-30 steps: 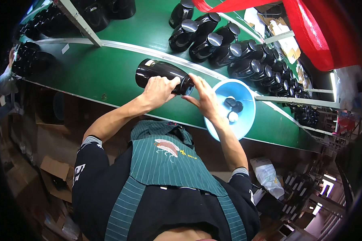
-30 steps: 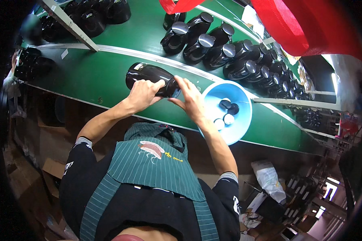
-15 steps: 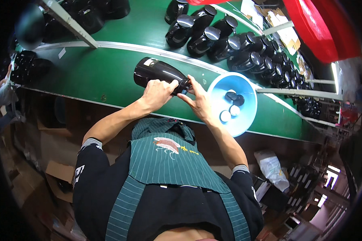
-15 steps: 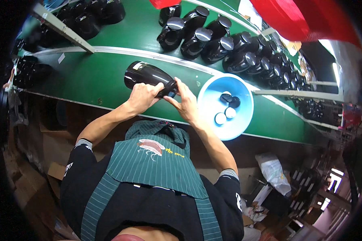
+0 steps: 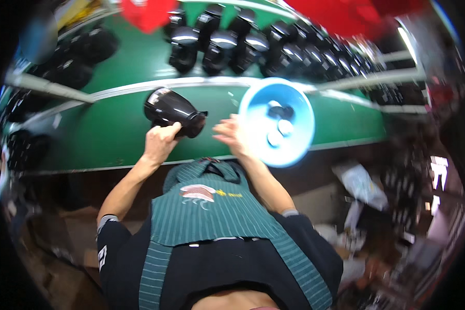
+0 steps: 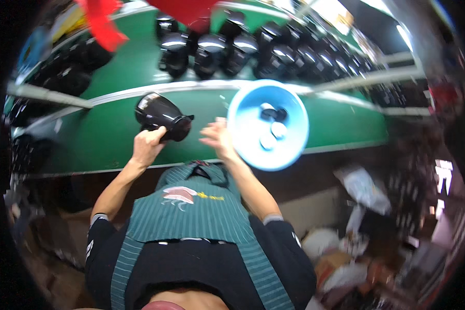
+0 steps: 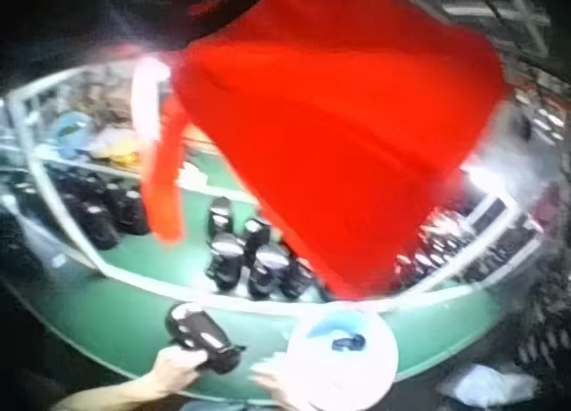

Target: The person repeatedly picks up black kettles from a green conveyor belt and attaches white circular lids from a blue basin. They place the assembled kettles back on the belt in rows. The process is continuous and repetitive throughout the clip.

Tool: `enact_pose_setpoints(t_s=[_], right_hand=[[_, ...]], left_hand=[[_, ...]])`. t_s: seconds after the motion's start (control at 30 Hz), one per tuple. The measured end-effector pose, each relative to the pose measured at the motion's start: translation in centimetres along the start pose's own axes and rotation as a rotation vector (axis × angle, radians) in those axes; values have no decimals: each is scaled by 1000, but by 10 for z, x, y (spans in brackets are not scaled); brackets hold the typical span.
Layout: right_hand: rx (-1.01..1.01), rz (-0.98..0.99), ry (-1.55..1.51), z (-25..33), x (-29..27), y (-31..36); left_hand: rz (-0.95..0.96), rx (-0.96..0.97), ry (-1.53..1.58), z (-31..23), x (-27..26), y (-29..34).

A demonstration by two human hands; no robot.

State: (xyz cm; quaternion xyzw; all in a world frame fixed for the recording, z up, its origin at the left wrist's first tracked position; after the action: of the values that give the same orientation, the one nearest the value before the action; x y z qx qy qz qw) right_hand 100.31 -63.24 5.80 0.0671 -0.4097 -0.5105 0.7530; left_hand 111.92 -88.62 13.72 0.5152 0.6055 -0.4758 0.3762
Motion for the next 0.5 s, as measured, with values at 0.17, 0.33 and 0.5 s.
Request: enact_pose_setpoints(t_s=[0.17, 0.33, 0.5], right_hand=[[-502, -753, 927, 79, -194, -89], [-371, -789, 1363, 79, -220, -109], [-392, -796, 1649, 97, -282, -146]], left_hand=[[-154, -463, 313, 92, -26, -15], [-316, -754, 375, 180, -37, -66], [-588, -784, 676, 248, 18, -168]])
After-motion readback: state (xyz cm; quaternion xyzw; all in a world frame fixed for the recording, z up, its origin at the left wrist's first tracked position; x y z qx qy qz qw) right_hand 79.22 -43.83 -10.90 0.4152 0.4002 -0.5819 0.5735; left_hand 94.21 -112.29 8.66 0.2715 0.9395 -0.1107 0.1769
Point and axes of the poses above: each hand's wrist, its own y-axis away from the middle knuckle, its own x-axis out of the palm, z = x × y, the point moved 3 cm from there along -y, towards the middle knuckle, and after that the axes turned 7 degrees about -y, right-handed, at the moved point
